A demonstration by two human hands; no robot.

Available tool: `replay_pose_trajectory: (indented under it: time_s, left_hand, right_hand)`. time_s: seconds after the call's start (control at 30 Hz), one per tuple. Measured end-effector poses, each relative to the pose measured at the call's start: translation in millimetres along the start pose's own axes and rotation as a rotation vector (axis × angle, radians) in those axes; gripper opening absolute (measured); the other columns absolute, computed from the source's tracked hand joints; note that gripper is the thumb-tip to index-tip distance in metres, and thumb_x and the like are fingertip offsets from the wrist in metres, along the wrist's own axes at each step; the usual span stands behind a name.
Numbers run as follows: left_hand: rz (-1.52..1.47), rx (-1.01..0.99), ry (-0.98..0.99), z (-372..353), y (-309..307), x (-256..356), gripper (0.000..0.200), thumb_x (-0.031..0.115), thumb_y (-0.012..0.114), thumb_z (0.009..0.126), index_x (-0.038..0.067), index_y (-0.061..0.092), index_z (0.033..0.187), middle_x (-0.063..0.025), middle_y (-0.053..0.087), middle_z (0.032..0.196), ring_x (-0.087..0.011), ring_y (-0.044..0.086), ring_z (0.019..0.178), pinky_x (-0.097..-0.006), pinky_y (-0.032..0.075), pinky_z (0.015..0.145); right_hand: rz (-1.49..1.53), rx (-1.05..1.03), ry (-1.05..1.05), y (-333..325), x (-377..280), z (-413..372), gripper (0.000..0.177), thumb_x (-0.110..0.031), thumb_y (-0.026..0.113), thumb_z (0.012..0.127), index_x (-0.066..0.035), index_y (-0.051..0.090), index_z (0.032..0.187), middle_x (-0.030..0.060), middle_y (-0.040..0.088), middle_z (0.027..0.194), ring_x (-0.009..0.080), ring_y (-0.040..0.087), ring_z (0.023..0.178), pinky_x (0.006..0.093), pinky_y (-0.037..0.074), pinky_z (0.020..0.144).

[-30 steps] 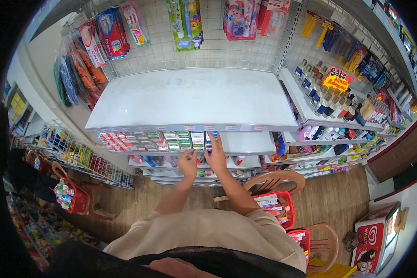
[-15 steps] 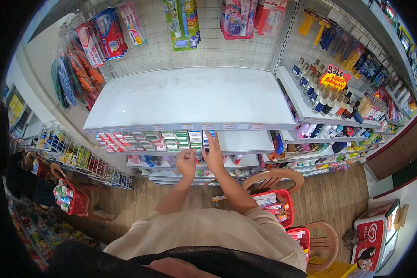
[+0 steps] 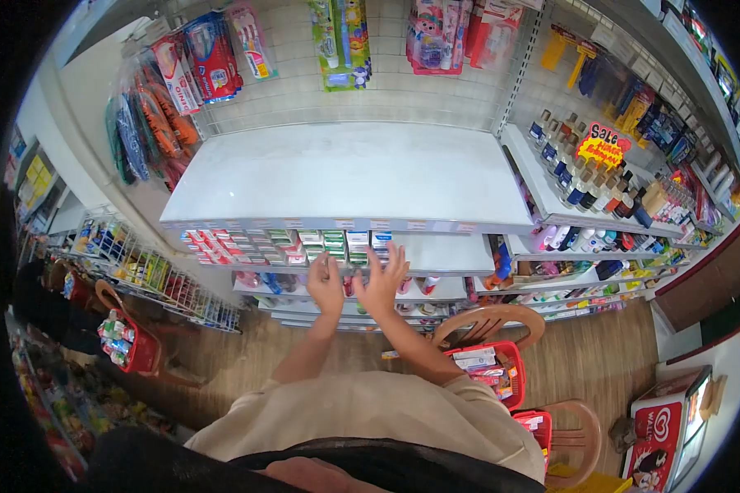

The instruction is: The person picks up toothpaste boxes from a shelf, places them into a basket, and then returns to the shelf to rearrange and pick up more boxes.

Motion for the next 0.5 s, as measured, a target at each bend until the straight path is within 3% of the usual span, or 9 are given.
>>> replay_pose_trajectory:
  time_s: [0.07,0.2,0.5]
  left_hand:
    - [-0.048,-0.001,0.018,5,-2,18,0.021,0.014,0.063,0.085,0.004,0.067,0.103,-0.0043,0.059,0.069,-0.0127,0.051,0.06,-0.0299,0.041,0.054]
    - [-0.045,-0.022,0.038,12,-1,22,0.03,0.011,0.056,0.088,0.003,0.063,0.116,-0.0041,0.057,0.066,-0.0092,0.047,0.057,-0.0276,0.039,0.051]
    - [-0.113,-0.163,-0.047,19,-2,20,0.032,0.009,0.054,0.089,-0.001,0.06,0.119,-0.0018,0.052,0.056,-0.0051,0.041,0.051,-0.025,0.034,0.046]
  right_hand:
    - [-0.023,-0.027,-0.013,4,-15,-1,0.055,-0.021,0.061,0.075,-0.018,0.051,0.128,0.0193,0.023,0.145,0.048,0.013,0.135,0.0713,0.01,0.1]
    - [-0.099,-0.153,-0.035,14,-30,2,0.063,-0.018,0.06,0.073,-0.021,0.046,0.135,0.0171,0.022,0.147,0.0485,0.009,0.135,0.0736,0.009,0.098]
    - [-0.088,-0.194,0.0,24,-34,8,0.068,-0.017,0.058,0.075,-0.017,0.039,0.14,0.0178,0.019,0.149,0.0491,0.008,0.135,0.0714,0.006,0.1]
Point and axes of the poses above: each hand's wrist, its own z-axis towards the middle knuckle, its own y-axis out of the palm, x = y × z, the point moved 5 cm from there along z, towards the middle knuckle
